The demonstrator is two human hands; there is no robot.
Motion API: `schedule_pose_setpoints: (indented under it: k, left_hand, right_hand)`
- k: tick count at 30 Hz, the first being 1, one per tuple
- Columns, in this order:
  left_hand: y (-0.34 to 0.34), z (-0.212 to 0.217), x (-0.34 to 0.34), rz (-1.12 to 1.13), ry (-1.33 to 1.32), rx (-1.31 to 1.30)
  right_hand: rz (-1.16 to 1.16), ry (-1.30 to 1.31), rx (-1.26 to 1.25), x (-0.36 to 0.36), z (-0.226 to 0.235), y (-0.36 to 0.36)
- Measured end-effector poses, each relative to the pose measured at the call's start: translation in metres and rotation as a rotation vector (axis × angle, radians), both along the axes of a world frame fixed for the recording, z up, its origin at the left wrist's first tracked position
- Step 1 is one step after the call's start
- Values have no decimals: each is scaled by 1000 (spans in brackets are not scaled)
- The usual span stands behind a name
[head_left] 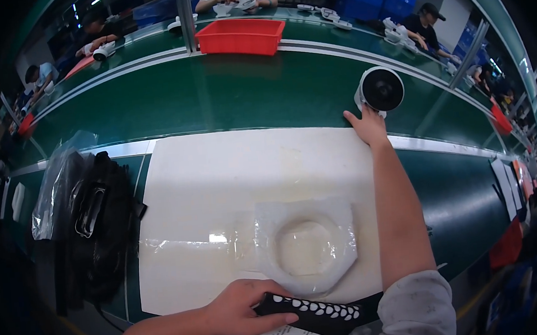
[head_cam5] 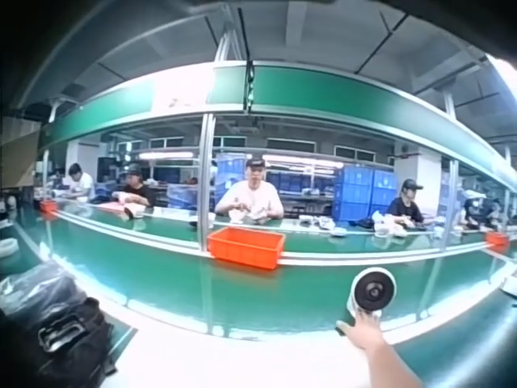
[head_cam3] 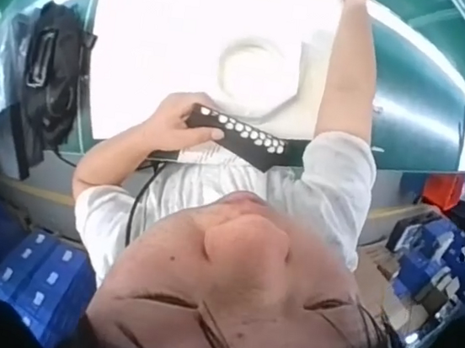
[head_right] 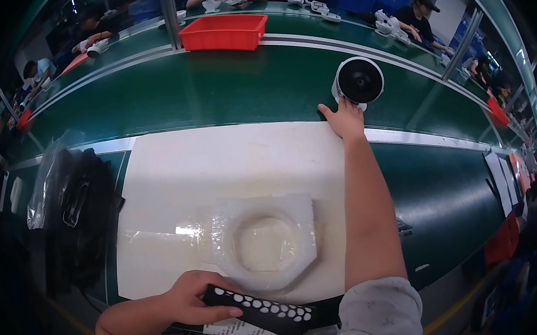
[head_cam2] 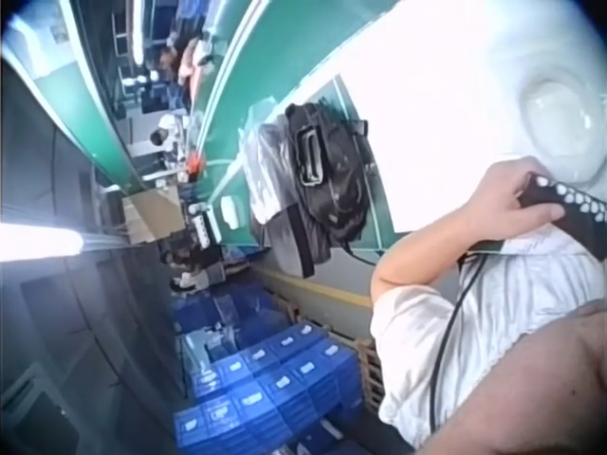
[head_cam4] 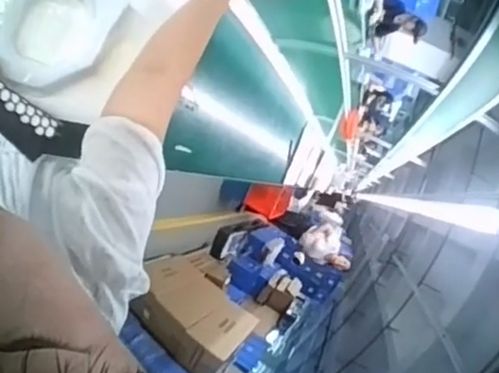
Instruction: Assembling and inspecting electronic security camera components on a factory production line.
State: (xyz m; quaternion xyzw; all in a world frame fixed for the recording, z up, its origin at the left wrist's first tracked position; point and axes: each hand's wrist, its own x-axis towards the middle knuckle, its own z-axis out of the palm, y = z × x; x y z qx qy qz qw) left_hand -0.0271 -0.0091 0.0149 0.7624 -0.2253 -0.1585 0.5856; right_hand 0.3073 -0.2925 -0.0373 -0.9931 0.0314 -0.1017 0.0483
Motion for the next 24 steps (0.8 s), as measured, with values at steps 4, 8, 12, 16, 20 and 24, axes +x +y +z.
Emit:
schedule_pose_setpoints:
  k: [4, 8, 12, 16, 20, 24]
  left_hand:
    - [0, 4, 1, 4, -11, 12]
    - [0, 4, 3, 36, 79, -13]
    - [9, 0, 9, 226, 266, -163]
    - [25, -2, 22, 485, 346, -420]
    - [30, 1, 33, 583, 240, -420]
    - [39, 2, 38, 670, 174, -355]
  right_hand:
    - [69, -192, 76, -11, 4, 0]
    - [415, -538, 148, -24, 12, 22]
    - [942, -602, 487, -70, 33, 91]
    - [1209, 173, 915, -150, 73, 134]
    - [1258, 617, 1008, -189, 103, 127]
    - [1087, 775, 840, -215, 110, 138]
